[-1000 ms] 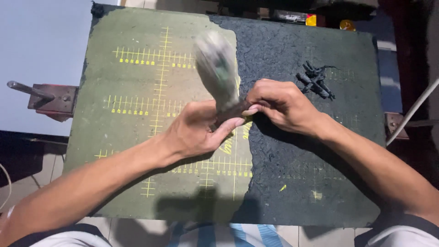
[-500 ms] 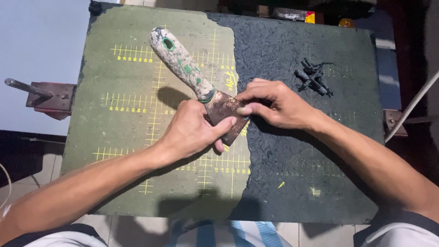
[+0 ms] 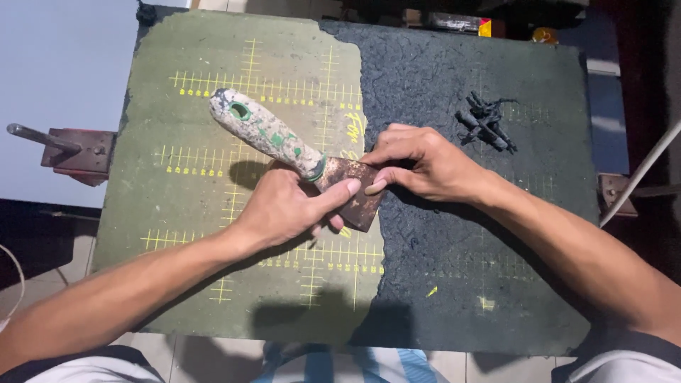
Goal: Cleaning residue from a printing platen using a putty knife and fingers
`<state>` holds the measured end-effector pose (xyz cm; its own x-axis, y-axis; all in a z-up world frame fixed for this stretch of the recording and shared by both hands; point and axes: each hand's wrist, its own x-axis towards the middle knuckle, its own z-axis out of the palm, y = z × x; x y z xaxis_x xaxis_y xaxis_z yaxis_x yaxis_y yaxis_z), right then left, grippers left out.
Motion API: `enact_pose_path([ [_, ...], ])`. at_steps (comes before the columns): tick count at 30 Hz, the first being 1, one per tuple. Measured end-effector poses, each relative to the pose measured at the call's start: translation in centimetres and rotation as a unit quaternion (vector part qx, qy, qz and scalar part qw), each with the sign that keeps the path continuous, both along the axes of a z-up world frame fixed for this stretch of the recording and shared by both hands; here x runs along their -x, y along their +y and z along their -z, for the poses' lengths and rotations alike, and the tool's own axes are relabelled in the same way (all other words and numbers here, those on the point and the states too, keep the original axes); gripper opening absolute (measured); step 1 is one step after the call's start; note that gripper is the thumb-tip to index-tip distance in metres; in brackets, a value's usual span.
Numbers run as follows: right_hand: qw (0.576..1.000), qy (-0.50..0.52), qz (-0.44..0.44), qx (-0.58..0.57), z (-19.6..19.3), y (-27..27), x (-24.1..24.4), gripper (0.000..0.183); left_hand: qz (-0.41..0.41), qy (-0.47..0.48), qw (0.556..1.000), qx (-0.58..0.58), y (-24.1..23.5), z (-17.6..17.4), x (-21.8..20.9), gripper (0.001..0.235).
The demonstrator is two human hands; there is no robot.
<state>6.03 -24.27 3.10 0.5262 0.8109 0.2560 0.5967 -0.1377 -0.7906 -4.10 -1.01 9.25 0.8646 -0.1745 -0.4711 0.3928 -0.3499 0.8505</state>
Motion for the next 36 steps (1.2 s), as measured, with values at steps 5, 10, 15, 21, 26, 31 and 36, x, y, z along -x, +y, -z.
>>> enact_pose_path([
  [5, 1.0, -0.01, 0.007, 0.013, 0.0, 0.2, 0.1, 0.019, -0.041, -0.064, 0.994, 0.081, -0.6, 1.8, 0.2, 0.03],
  [10, 1.0, -0.02, 0.008, 0.012, -1.0, 0.4, 0.5, 0.018, -0.047, -0.123, 0.978, 0.16, -0.6, 2.0, 0.2, 0.041],
  [15, 1.0, -0.007, 0.016, 0.026, -0.6, 0.5, 0.3, 0.024, -0.034, -0.114, 0.982, 0.147, -0.2, 1.8, 0.0, 0.04],
  [21, 1.0, 0.001, 0.004, 0.011, -0.4, 0.4, 0.2, 0.024, -0.016, -0.093, 0.985, 0.142, -0.3, 0.9, 0.3, 0.042],
  [26, 1.0, -0.003, 0.001, 0.012, -0.5, 0.4, 0.4, 0.026, -0.02, -0.101, 0.983, 0.154, -0.7, 1.7, 0.6, 0.039],
  [31, 1.0, -0.008, -0.004, -0.001, -0.5, 0.4, 0.3, 0.025, -0.017, -0.106, 0.983, 0.149, -0.8, 1.4, 0.7, 0.039],
  [36, 1.0, -0.004, -0.006, -0.003, 0.0, 0.1, -0.1, 0.026, -0.026, -0.09, 0.984, 0.152, -1.3, 1.2, 0.8, 0.041],
])
